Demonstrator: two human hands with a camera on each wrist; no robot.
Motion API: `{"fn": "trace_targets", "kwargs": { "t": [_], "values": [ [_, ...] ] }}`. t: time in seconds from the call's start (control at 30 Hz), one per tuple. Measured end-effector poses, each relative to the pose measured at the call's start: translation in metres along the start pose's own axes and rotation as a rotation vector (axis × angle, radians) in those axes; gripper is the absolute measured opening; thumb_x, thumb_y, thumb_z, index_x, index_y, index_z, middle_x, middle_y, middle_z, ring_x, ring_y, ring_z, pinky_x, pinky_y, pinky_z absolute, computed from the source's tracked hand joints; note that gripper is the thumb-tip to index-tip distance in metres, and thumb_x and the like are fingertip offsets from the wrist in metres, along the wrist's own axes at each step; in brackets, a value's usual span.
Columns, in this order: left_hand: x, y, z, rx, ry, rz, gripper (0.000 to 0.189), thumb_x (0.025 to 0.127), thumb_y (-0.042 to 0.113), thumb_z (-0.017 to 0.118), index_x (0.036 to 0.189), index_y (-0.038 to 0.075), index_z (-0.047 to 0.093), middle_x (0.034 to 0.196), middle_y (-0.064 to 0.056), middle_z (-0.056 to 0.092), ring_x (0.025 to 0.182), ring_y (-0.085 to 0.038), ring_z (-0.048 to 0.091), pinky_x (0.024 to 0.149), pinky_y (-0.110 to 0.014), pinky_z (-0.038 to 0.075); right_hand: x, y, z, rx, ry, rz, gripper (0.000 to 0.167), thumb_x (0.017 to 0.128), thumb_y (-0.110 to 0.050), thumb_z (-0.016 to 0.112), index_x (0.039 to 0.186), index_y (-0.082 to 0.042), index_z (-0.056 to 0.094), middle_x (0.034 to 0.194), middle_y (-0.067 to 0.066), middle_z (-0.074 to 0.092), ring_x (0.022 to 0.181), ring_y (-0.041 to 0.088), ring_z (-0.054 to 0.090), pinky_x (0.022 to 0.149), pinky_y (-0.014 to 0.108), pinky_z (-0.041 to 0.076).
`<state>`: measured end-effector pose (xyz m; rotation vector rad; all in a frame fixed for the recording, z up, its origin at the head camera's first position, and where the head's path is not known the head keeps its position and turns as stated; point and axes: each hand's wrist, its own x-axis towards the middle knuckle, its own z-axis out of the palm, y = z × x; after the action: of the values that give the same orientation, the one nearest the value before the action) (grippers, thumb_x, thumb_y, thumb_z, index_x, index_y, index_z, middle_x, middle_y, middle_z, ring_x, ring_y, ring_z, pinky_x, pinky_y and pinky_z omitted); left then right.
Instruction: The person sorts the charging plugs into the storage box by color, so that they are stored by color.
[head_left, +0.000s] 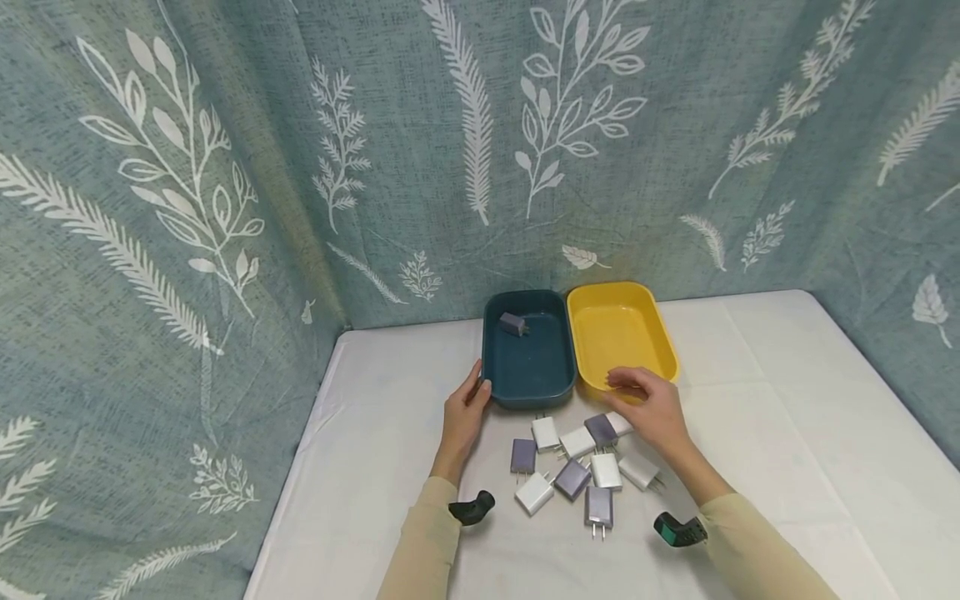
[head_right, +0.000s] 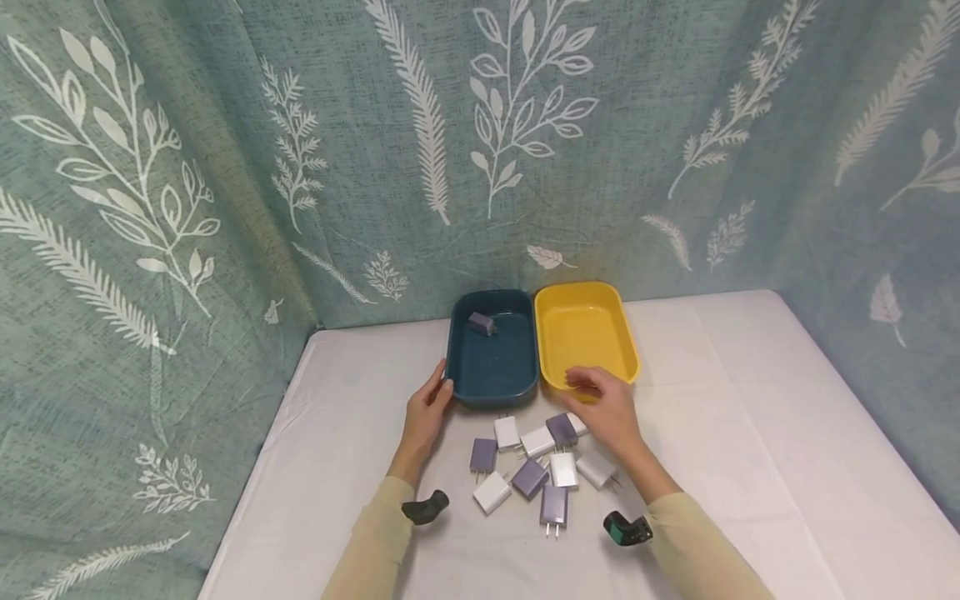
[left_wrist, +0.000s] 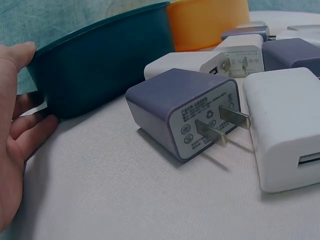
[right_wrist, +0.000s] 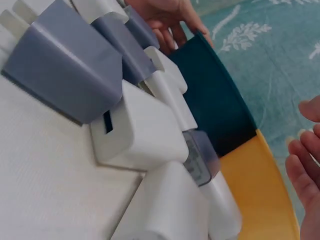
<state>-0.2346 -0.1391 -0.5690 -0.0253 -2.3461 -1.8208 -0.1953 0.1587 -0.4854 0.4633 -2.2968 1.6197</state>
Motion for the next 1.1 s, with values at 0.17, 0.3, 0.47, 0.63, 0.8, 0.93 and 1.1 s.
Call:
{"fn": "trace_targets", "kwargs": {
  "t": [0.17,0.3,0.47,0.63,0.8,0.93,1.1],
  "values": [
    [0.000,0.000,0.001,0.003,-0.001,-0.008,0.049,0.099,0.040,0.055,0.146,0.031,0.045,0.152,0.003,0.043,0.139,-0.018,0.044,0.114,-0.037,0.039,-0.006,0.007,-0.004,-0.007,0.004,0.011,0.031,0.076,0.009,0.076,0.105,0.014,0.066,0.100,0.026,0.070,0.091,0.035,0.068,0.084,0.043,0.057],
    [0.000,0.001,0.001,0.010,0.007,-0.006,0.049,0.099,0.040,0.055,0.146,0.029,0.045,0.152,0.004,0.043,0.139,-0.018,0.045,0.114,-0.037,0.039,-0.010,0.014,-0.006,-0.016,0.005,0.023,0.032,0.075,0.010,0.076,0.105,0.014,0.066,0.099,0.027,0.070,0.090,0.035,0.068,0.083,0.041,0.058],
    [-0.003,0.010,-0.003,-0.017,-0.016,-0.013,0.051,0.100,0.032,0.055,0.148,0.020,0.043,0.153,-0.002,0.041,0.139,-0.023,0.044,0.114,-0.039,0.038,-0.017,0.047,-0.007,-0.007,0.023,0.037,0.030,0.077,0.004,0.077,0.106,0.008,0.068,0.100,0.023,0.071,0.088,0.014,0.070,0.082,0.024,0.058],
    [0.001,0.001,0.000,-0.012,0.000,0.000,0.051,0.100,0.035,0.055,0.148,0.023,0.043,0.153,0.000,0.041,0.139,-0.021,0.044,0.113,-0.038,0.039,-0.024,0.063,-0.010,-0.023,0.027,0.070,0.029,0.079,-0.001,0.078,0.107,0.005,0.069,0.101,0.021,0.072,0.087,0.002,0.067,0.081,0.019,0.058],
    [0.001,0.001,0.001,0.001,0.003,-0.002,0.051,0.100,0.036,0.055,0.148,0.023,0.043,0.153,0.000,0.042,0.138,-0.021,0.045,0.113,-0.037,0.040,-0.028,0.067,-0.013,-0.055,0.020,0.104,0.029,0.078,0.001,0.077,0.106,0.004,0.069,0.103,0.019,0.072,0.087,0.002,0.067,0.082,0.021,0.058],
    [0.001,0.004,0.001,0.001,-0.008,-0.020,0.051,0.100,0.034,0.055,0.148,0.022,0.043,0.154,-0.001,0.041,0.139,-0.021,0.044,0.113,-0.036,0.040,-0.031,0.071,-0.014,-0.080,0.008,0.122,0.032,0.076,0.002,0.078,0.107,0.003,0.070,0.103,0.017,0.073,0.091,0.009,0.069,0.083,0.018,0.056],
    [-0.006,0.024,-0.004,-0.016,-0.035,-0.023,0.051,0.100,0.026,0.055,0.148,0.013,0.042,0.153,-0.007,0.040,0.139,-0.026,0.044,0.112,-0.039,0.040,-0.034,0.079,-0.015,-0.123,-0.021,0.154,0.037,0.075,0.000,0.079,0.110,0.000,0.070,0.107,0.016,0.073,0.096,0.023,0.071,0.084,0.011,0.053]
  ]
}}
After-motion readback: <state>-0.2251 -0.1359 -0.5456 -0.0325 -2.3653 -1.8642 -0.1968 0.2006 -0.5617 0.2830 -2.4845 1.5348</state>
